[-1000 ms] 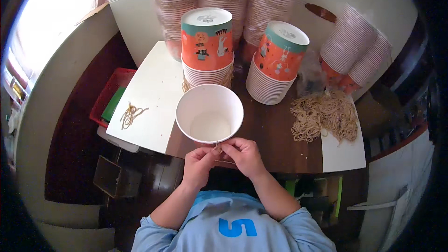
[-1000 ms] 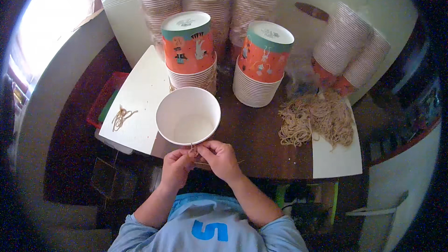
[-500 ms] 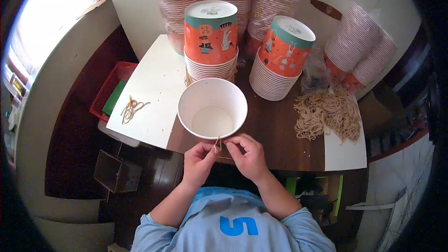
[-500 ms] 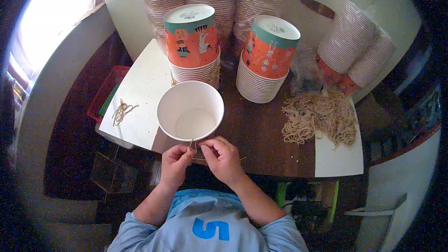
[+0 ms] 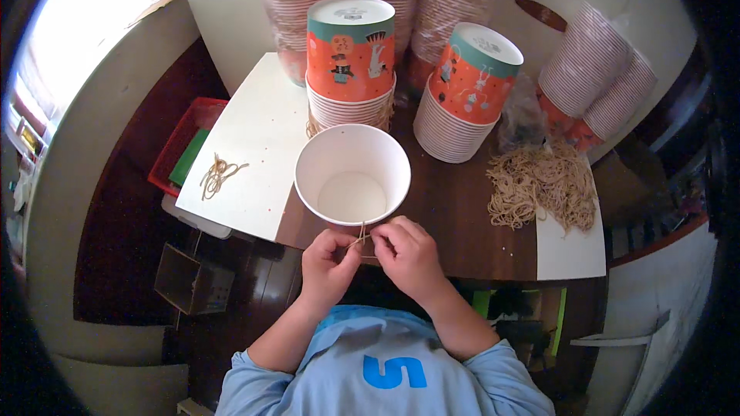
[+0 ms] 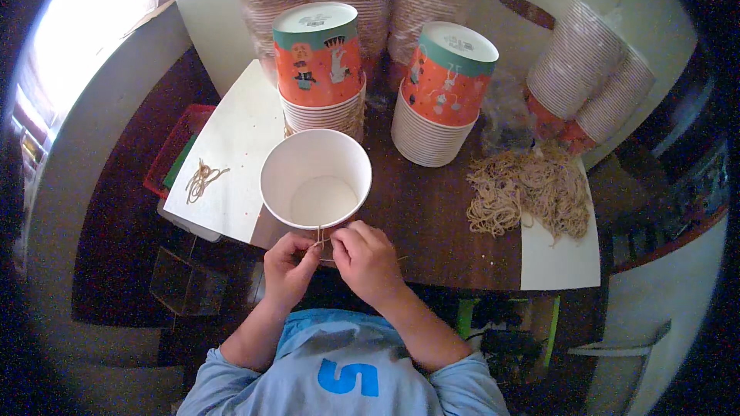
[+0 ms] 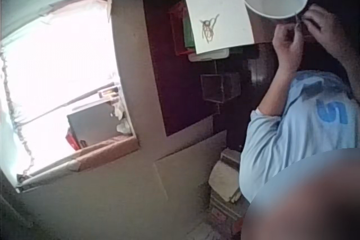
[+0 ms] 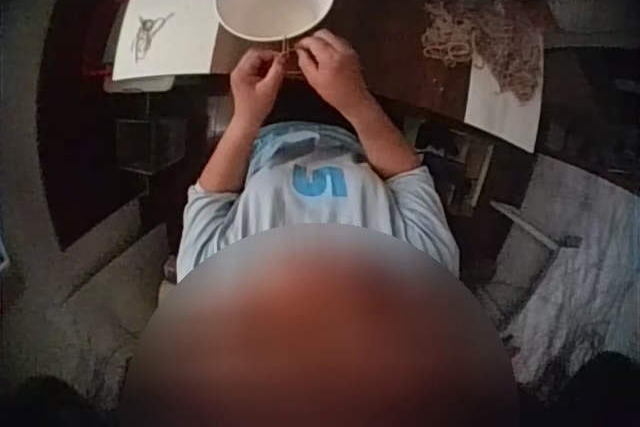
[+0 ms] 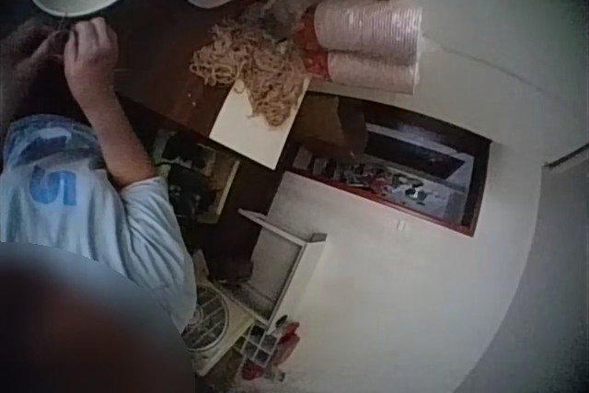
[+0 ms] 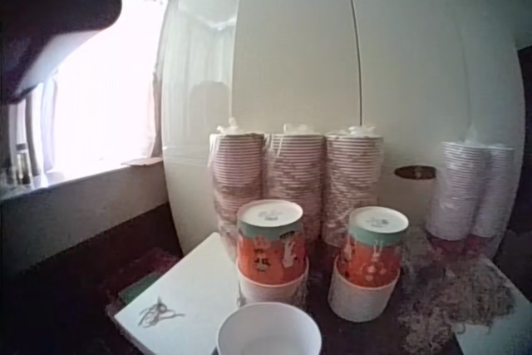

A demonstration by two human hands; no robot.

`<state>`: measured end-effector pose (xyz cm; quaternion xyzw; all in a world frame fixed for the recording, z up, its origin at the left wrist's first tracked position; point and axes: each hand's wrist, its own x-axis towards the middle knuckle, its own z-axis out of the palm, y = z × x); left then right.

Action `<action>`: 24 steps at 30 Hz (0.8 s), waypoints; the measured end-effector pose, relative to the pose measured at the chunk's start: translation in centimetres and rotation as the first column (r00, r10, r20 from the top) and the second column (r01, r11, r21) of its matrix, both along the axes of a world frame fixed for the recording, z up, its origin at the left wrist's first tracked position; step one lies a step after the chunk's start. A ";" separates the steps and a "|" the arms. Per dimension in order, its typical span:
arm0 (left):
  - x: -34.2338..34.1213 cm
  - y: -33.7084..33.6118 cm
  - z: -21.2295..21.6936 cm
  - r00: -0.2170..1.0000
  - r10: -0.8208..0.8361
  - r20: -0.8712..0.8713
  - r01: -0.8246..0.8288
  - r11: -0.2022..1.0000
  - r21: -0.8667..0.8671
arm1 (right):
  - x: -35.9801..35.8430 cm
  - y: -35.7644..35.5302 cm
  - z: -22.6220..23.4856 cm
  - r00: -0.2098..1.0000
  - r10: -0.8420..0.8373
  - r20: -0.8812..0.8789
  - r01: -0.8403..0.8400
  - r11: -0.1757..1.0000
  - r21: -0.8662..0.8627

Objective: The person is tying thin strings to the handles of small paper buckets.

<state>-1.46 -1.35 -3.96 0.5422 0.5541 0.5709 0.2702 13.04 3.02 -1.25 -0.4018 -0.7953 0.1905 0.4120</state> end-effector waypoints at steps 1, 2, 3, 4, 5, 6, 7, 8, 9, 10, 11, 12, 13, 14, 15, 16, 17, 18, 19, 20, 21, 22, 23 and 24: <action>0.1 0.0 0.0 0.988 -0.047 0.146 0.057 0.996 -0.068 | -0.1 0.1 -0.2 0.994 -0.036 0.104 0.022 0.991 0.133; 0.1 0.0 0.0 0.953 -0.082 0.291 0.123 0.984 -0.127 | -0.3 0.2 -0.7 0.994 -0.036 0.104 0.022 0.991 0.132; 0.2 0.0 0.0 0.953 -0.085 0.291 0.127 0.984 -0.127 | -0.6 0.1 -1.2 1.000 0.000 0.025 0.000 1.000 0.028; 0.2 0.1 0.0 0.934 -0.103 0.341 0.155 0.979 -0.129 | -0.7 0.1 -1.4 0.998 0.028 -0.059 -0.032 0.997 -0.074; 0.2 0.2 0.1 0.913 -0.120 0.391 0.184 0.974 -0.130 | -0.6 0.1 -1.3 0.998 0.025 -0.059 -0.029 0.997 -0.074; 0.1 0.1 -0.1 0.913 -0.118 0.391 0.182 0.974 -0.131 | -0.5 0.2 -1.1 0.974 0.084 -0.209 -0.141 0.952 -0.273; -0.2 0.0 -0.6 0.924 -0.113 0.365 0.180 0.972 -0.154 | -0.3 0.1 -1.0 0.926 0.108 -0.363 -0.272 0.856 -0.440; -0.4 -0.2 -0.8 0.934 -0.108 0.340 0.177 0.968 -0.177 | -0.2 0.0 -0.8 0.925 0.109 -0.364 -0.274 0.854 -0.441; -0.5 -0.2 -0.7 0.934 -0.107 0.341 0.176 0.968 -0.177 | 0.0 -0.1 -0.5 0.925 0.142 -0.353 -0.300 0.843 -0.446; -0.5 -0.4 -0.3 0.939 -0.095 0.330 0.166 0.966 -0.196 | 0.0 -0.2 -0.2 0.923 0.174 -0.343 -0.325 0.831 -0.451; -0.6 -0.4 0.0 0.944 -0.082 0.320 0.156 0.964 -0.214 | 0.0 -0.3 0.0 0.923 0.175 -0.343 -0.325 0.831 -0.452; -0.5 -0.5 0.1 0.944 -0.080 0.320 0.155 0.964 -0.214 | -0.1 -0.6 0.2 0.930 0.174 -0.323 -0.298 0.872 -0.389; -0.5 -0.5 0.2 0.941 -0.077 0.330 0.156 0.963 -0.222 | -0.2 -0.8 0.2 0.937 0.171 -0.304 -0.271 0.907 -0.323; -0.5 -0.5 0.3 0.938 -0.073 0.339 0.158 0.961 -0.229 | -0.3 -0.9 -0.1 0.937 0.173 -0.304 -0.272 0.906 -0.324; -0.4 -0.5 0.4 0.938 -0.074 0.340 0.159 0.960 -0.230 | -0.4 -0.9 -0.7 0.921 0.104 -0.375 -0.269 0.866 -0.421; -0.4 -0.5 0.5 0.939 -0.071 0.336 0.154 0.961 -0.228 | -0.5 -0.9 -1.2 0.899 0.027 -0.437 -0.273 0.815 -0.511; -0.4 -0.5 0.5 0.940 -0.068 0.333 0.150 0.963 -0.226 | -0.5 -0.8 -1.3 0.900 0.025 -0.436 -0.271 0.815 -0.512; -0.2 -0.6 0.6 0.940 -0.067 0.334 0.149 0.962 -0.227 | -0.6 -0.7 -1.3 0.779 -0.071 -0.622 -0.436 0.651 -0.621; 0.0 -0.5 0.6 0.911 -0.059 0.407 0.152 0.968 -0.201 | -0.7 -0.7 -1.5 0.630 -0.215 -0.746 -0.608 0.462 -0.646; 0.1 -0.6 0.6 0.877 -0.052 0.478 0.153 0.973 -0.174 | -0.7 -0.7 -1.6 0.630 -0.216 -0.746 -0.608 0.461 -0.647; 0.1 -0.6 0.5 0.876 -0.051 0.479 0.152 0.973 -0.175 | -0.8 -0.7 -1.8 0.580 -0.281 -0.765 -0.649 0.408 -0.642; 0.2 -0.6 0.1 0.850 -0.067 0.523 0.166 0.975 -0.145 | -0.9 -0.7 -1.9 0.528 -0.347 -0.775 -0.690 0.357 -0.630; 0.2 -0.6 -0.2 0.821 -0.084 0.565 0.179 0.977 -0.115 | -0.8 -0.6 -2.0 0.529 -0.346 -0.775 -0.690 0.356 -0.630; 0.3 -0.6 -0.5 0.821 -0.082 0.565 0.178 0.977 -0.116 | -0.7 -0.7 -2.2 0.547 -0.347 -0.762 -0.685 0.338 -0.646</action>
